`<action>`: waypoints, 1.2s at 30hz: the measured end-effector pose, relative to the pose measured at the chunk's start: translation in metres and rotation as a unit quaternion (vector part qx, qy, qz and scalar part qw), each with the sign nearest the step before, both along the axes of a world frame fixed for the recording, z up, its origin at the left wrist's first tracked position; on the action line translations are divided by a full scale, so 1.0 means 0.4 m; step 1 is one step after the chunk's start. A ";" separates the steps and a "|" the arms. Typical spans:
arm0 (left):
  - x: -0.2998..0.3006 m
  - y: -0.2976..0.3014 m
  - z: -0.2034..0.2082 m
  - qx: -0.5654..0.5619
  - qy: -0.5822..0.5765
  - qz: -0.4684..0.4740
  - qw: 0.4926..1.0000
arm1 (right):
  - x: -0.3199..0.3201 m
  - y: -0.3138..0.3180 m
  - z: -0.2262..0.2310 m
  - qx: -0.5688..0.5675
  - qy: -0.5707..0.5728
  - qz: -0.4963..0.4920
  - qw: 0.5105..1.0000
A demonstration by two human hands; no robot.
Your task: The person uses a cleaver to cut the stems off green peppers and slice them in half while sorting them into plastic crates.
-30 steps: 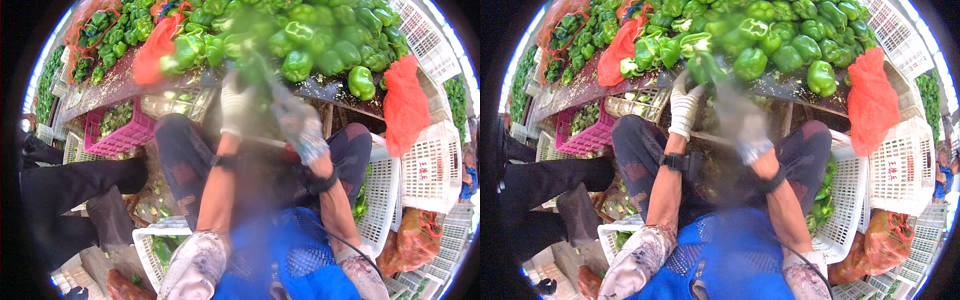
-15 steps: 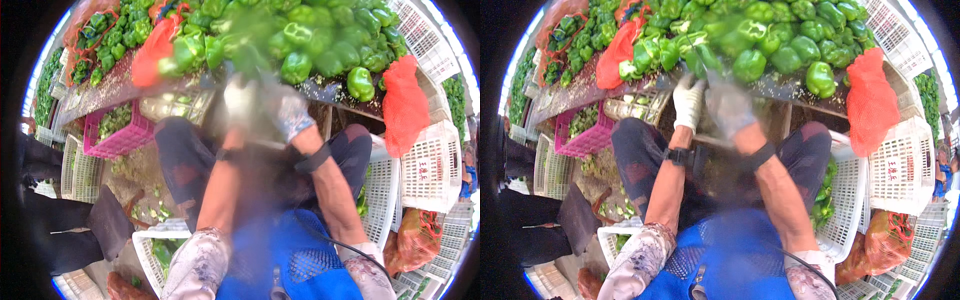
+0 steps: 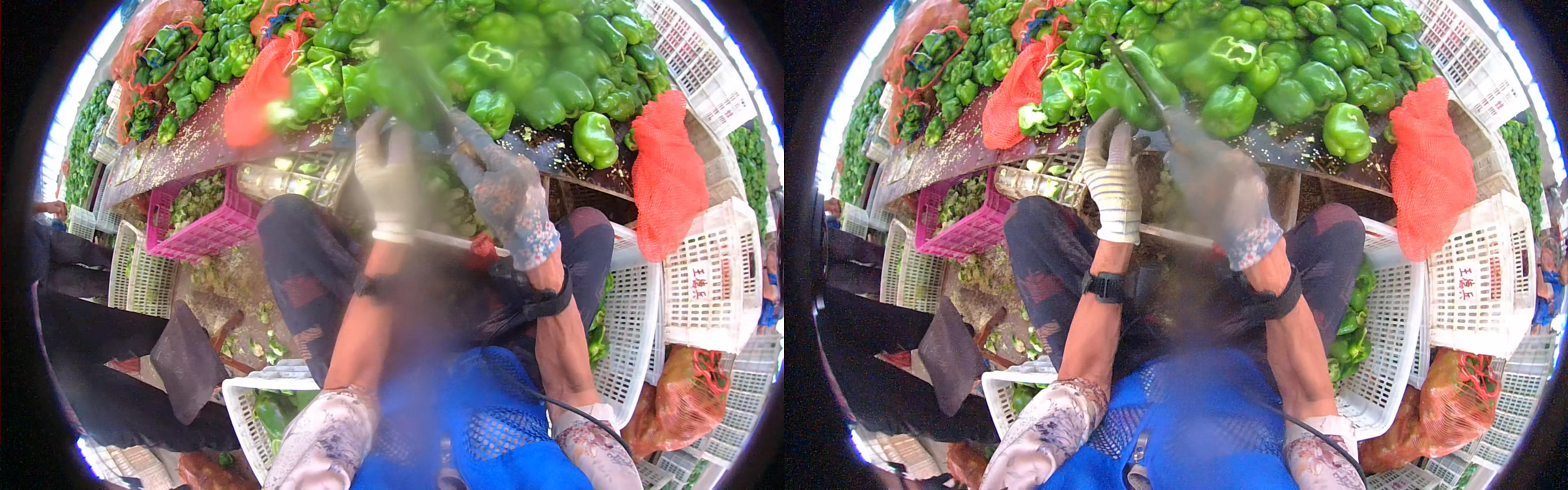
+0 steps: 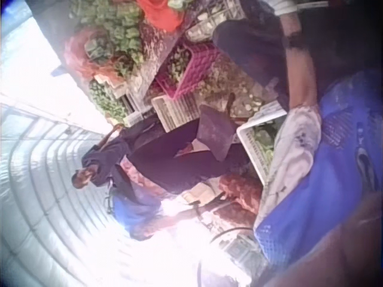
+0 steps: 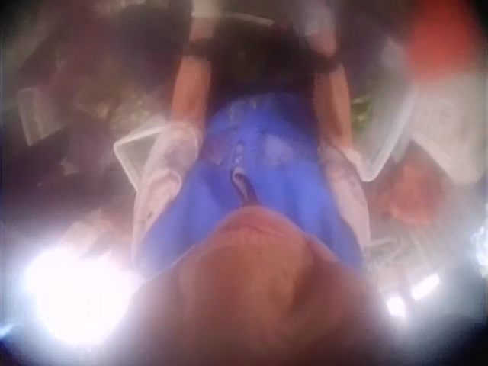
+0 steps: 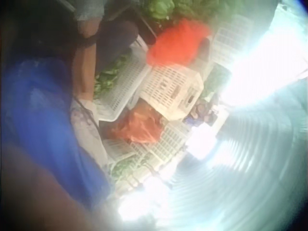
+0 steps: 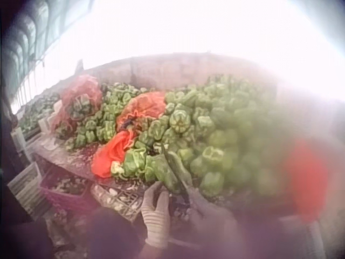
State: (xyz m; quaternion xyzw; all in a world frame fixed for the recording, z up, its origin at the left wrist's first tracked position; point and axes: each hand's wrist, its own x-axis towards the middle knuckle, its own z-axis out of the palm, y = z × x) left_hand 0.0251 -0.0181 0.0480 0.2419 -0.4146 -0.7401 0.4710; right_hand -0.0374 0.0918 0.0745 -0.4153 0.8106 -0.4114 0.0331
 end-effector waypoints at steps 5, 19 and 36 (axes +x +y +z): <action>-0.037 -0.060 -0.136 -0.074 -0.154 0.032 0.985 | -0.030 -0.074 -0.127 0.132 0.228 0.011 0.965; -0.072 -0.128 -0.134 -0.158 -0.235 -0.011 0.959 | -0.054 0.021 -0.102 0.001 0.107 -0.108 0.988; -0.392 -0.091 -0.252 -0.463 -0.596 0.144 0.640 | -0.240 0.090 -0.305 0.032 0.092 0.025 0.995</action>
